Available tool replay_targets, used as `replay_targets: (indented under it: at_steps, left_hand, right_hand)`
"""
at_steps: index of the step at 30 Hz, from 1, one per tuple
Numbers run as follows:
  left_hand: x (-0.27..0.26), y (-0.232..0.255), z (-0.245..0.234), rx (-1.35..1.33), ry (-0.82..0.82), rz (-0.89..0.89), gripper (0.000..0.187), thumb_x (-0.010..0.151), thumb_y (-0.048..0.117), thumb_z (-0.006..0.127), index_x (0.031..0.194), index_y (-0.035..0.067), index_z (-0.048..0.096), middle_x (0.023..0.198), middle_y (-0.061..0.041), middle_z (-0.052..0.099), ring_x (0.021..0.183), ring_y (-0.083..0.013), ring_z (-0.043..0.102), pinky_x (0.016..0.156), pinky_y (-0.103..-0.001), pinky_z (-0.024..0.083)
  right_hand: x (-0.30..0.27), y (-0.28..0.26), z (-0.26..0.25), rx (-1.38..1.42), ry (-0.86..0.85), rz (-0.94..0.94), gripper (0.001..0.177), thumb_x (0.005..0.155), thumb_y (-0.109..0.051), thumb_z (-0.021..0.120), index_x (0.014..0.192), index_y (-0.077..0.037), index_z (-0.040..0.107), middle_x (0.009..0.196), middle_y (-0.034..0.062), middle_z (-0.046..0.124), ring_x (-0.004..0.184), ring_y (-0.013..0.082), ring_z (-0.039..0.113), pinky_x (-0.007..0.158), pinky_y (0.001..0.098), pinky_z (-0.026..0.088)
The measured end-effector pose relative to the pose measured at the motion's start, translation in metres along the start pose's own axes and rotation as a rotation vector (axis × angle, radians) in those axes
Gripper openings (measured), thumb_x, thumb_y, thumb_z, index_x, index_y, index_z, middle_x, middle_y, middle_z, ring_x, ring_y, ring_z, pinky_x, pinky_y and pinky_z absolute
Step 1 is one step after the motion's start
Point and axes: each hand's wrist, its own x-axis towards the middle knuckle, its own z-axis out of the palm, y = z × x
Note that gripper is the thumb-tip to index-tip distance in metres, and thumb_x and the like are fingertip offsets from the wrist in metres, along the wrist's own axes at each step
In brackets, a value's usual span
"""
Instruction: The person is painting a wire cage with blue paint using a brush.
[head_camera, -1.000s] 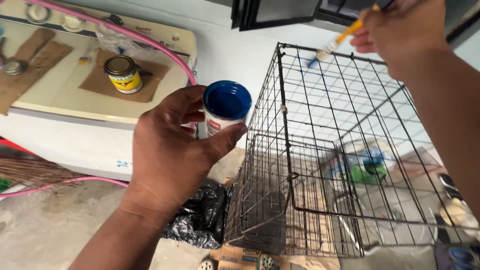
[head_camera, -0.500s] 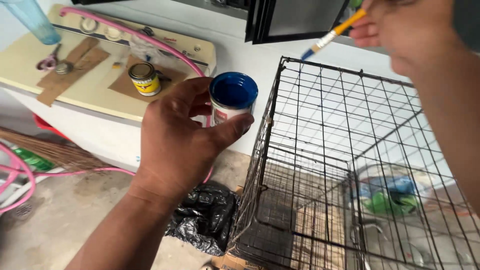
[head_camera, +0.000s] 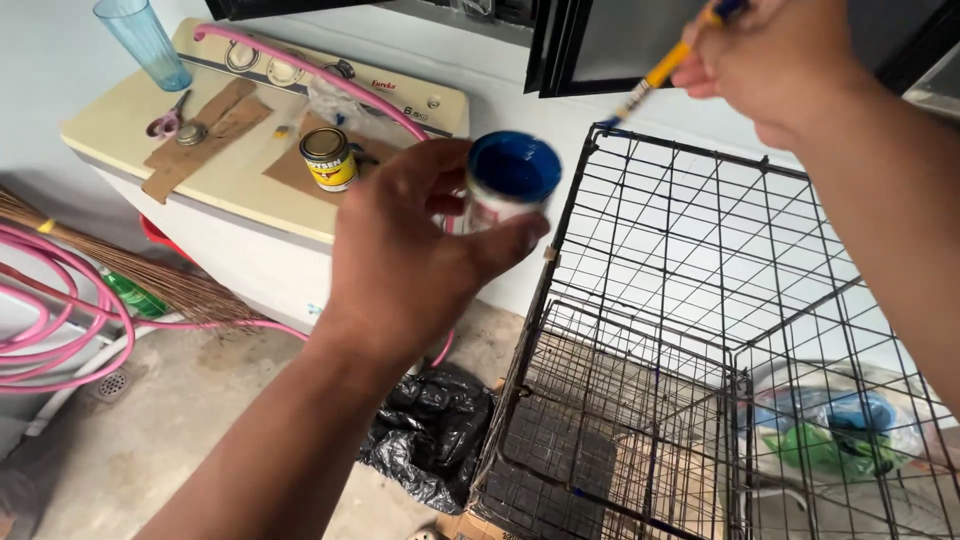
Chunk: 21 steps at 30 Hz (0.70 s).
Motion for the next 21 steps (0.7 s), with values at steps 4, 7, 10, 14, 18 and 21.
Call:
replay_targets:
  at_steps: [4, 7, 10, 14, 18, 21]
  left_hand:
    - [0.021, -0.006, 0.017, -0.012, -0.035, -0.015, 0.056, 0.077, 0.031, 0.089, 0.121, 0.003, 0.068, 0.107, -0.006, 0.080, 0.094, -0.0130, 0.079, 0.087, -0.028, 0.063]
    - [0.039, 0.006, 0.025, -0.086, -0.053, -0.159, 0.059, 0.072, 0.028, 0.089, 0.119, 0.002, 0.067, 0.102, -0.006, 0.080, 0.085, -0.0108, 0.080, 0.077, -0.025, 0.066]
    - [0.050, 0.008, 0.038, -0.119, -0.096, -0.184, 0.058, 0.072, 0.028, 0.089, 0.119, 0.003, 0.068, 0.100, -0.005, 0.082, 0.082, -0.0093, 0.080, 0.075, -0.022, 0.065]
    - [0.050, 0.008, 0.049, -0.175, -0.128, -0.159, 0.055, 0.072, 0.027, 0.088, 0.118, 0.002, 0.070, 0.100, -0.005, 0.082, 0.083, -0.0090, 0.080, 0.074, -0.022, 0.066]
    - [0.042, 0.017, 0.052, -0.176, -0.171, -0.248, 0.056, 0.071, 0.027, 0.087, 0.119, 0.004, 0.070, 0.100, -0.005, 0.082, 0.084, -0.0107, 0.080, 0.073, -0.026, 0.065]
    - [0.038, 0.015, 0.052, -0.138, -0.162, -0.194, 0.058, 0.070, 0.028, 0.089, 0.119, 0.005, 0.070, 0.102, -0.004, 0.081, 0.090, -0.0112, 0.079, 0.080, -0.026, 0.063]
  right_hand:
    - [-0.017, 0.004, -0.016, -0.190, 0.052, -0.062, 0.006, 0.111, -0.004, 0.059, 0.113, 0.002, 0.059, 0.101, 0.0137, 0.070, 0.087, 0.0241, 0.075, 0.071, 0.0347, 0.062]
    - [-0.031, -0.027, -0.008, 0.013, 0.074, -0.166, 0.007, 0.107, -0.005, 0.057, 0.102, 0.000, 0.060, 0.101, 0.0109, 0.069, 0.092, 0.0190, 0.076, 0.079, 0.0272, 0.067]
    - [-0.031, -0.027, -0.002, 0.128, 0.020, -0.065, 0.007, 0.100, -0.003, 0.062, 0.106, -0.006, 0.060, 0.103, 0.0081, 0.070, 0.093, 0.0167, 0.075, 0.081, 0.0257, 0.065]
    - [-0.039, -0.015, -0.013, -0.121, 0.002, -0.071, 0.013, 0.104, 0.002, 0.063, 0.114, -0.001, 0.055, 0.106, 0.0152, 0.071, 0.097, 0.0210, 0.078, 0.081, 0.0303, 0.065]
    - [-0.051, -0.022, -0.015, 0.016, 0.069, -0.072, 0.018, 0.102, 0.004, 0.063, 0.116, -0.001, 0.054, 0.108, 0.0145, 0.073, 0.100, 0.0178, 0.078, 0.083, 0.0267, 0.066]
    - [-0.055, -0.015, -0.017, 0.089, 0.069, -0.051, 0.019, 0.099, 0.004, 0.063, 0.115, -0.003, 0.055, 0.106, 0.0130, 0.073, 0.097, 0.0170, 0.078, 0.078, 0.0252, 0.064]
